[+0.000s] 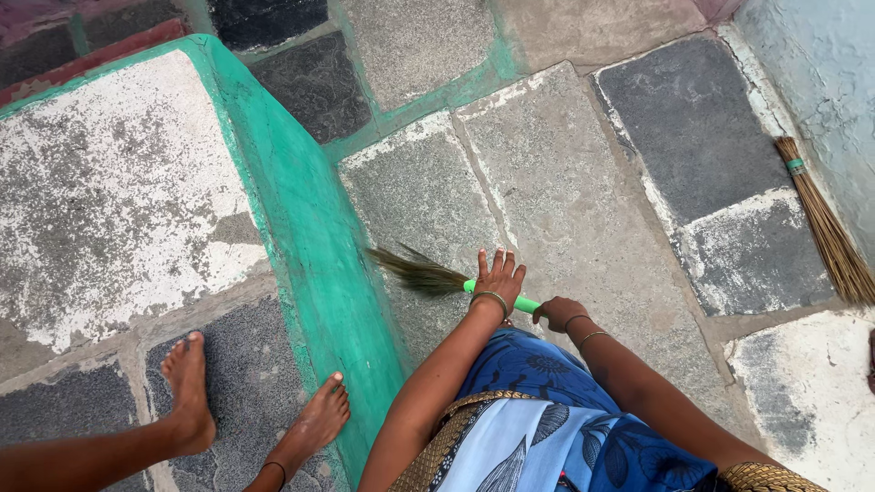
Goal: The person sweeps a stone-tiled floor using a small hand broom, moving dirt and debris along the surface.
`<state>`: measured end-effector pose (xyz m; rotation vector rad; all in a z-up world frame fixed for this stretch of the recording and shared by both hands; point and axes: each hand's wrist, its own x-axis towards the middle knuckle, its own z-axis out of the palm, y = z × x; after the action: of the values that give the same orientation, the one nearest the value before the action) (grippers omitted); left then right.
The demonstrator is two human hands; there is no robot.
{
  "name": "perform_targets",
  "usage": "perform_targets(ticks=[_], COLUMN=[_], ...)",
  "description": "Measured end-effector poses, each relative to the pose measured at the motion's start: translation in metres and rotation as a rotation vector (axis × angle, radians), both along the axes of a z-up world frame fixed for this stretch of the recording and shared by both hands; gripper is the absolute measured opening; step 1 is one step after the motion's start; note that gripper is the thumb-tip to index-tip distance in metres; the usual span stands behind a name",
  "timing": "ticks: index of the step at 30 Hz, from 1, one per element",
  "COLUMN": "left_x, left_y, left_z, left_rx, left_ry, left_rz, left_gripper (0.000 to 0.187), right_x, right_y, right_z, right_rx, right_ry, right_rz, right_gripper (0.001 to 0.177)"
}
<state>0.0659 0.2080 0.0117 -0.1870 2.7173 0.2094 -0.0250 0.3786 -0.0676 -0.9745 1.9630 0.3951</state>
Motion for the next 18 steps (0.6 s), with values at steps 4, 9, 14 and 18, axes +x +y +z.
perform_targets(ticks=[4,9,14,18], left_x=[0.006,0.014,0.019,0.026], left_y=[0.004,0.004,0.000,0.000], left_z=[-0.013,-0.003,0.017,0.043], left_rx=[0.001,-0.007,-0.012,0.039], left_ry=[0.039,0.036,0.045,-0.142], left_rz=[0.004,-0.039,-0.062,-0.098], left_gripper=[0.073,0.071,0.083,0.126], right_x=[-0.005,-0.003,-0.008,-0.004], right_y=[0.051,0.099,0.093,0.071], right_z=[0.017,0.029,0.026,0.029], right_rx=[0.005,-0.041,-0.183,-0.318], right_ry=[-0.003,0.026,0.151,0.174], right_rz=[-0.300,-0.846,-1.015,-1.116], right_gripper=[0.052,0.045,0.039,0.034])
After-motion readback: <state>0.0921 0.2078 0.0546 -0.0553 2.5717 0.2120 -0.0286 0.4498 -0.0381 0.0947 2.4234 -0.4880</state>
